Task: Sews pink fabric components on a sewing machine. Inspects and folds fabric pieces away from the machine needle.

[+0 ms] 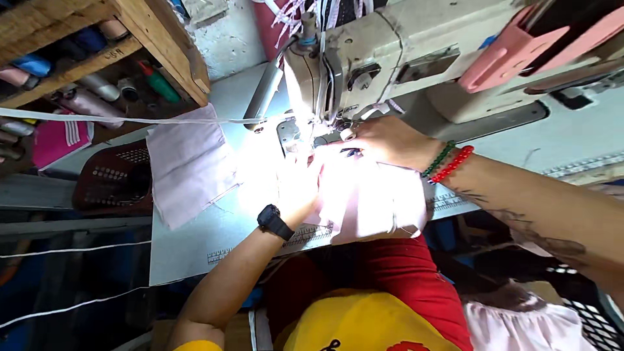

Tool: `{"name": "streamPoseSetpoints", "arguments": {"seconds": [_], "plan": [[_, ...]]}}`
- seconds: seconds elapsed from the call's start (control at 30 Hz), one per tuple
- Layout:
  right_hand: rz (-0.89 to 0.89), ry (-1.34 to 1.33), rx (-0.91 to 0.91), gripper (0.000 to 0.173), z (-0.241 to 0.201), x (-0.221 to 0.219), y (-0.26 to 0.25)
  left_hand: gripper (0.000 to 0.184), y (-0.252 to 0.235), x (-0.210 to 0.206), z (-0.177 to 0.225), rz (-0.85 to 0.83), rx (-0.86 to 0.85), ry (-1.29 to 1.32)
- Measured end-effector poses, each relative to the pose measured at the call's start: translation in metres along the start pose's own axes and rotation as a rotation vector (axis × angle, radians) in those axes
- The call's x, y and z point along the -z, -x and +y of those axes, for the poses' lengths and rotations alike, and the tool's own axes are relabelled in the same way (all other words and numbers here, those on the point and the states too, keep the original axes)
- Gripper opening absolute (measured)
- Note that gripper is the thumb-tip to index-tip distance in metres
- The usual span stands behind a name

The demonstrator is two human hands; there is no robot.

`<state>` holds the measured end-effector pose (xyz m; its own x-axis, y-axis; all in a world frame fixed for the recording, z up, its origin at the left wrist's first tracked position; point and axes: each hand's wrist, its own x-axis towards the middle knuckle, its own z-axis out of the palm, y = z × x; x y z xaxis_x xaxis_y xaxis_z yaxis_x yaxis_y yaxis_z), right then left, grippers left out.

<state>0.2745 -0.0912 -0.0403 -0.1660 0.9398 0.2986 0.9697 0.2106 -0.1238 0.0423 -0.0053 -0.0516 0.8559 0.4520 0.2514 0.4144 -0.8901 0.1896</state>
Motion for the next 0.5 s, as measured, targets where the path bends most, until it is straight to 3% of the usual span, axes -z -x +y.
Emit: {"name": "streamPoseSetpoints", "arguments": {"seconds": [0.2,0.3,0.4,0.5], "plan": [[0.03,-0.014,-0.085,0.042,-0.018,0.004,0.007,0.043,-0.005,-0.002,-0.004,-0.045,0.031,-0.06],[0.217,-0.01,-0.234,0.019,-0.031,0.026,0.053,0.041,-0.004,-0.003,-0.003,-0.04,0.028,-0.081],[0.496,0.049,-0.553,0.034,-0.005,0.049,0.125,0.039,-0.004,-0.004,-0.003,-0.02,0.024,-0.088],[0.443,0.073,-0.866,0.046,0.032,0.058,0.169,0.04,-0.004,-0.004,-0.003,-0.028,0.018,-0.109]]}}
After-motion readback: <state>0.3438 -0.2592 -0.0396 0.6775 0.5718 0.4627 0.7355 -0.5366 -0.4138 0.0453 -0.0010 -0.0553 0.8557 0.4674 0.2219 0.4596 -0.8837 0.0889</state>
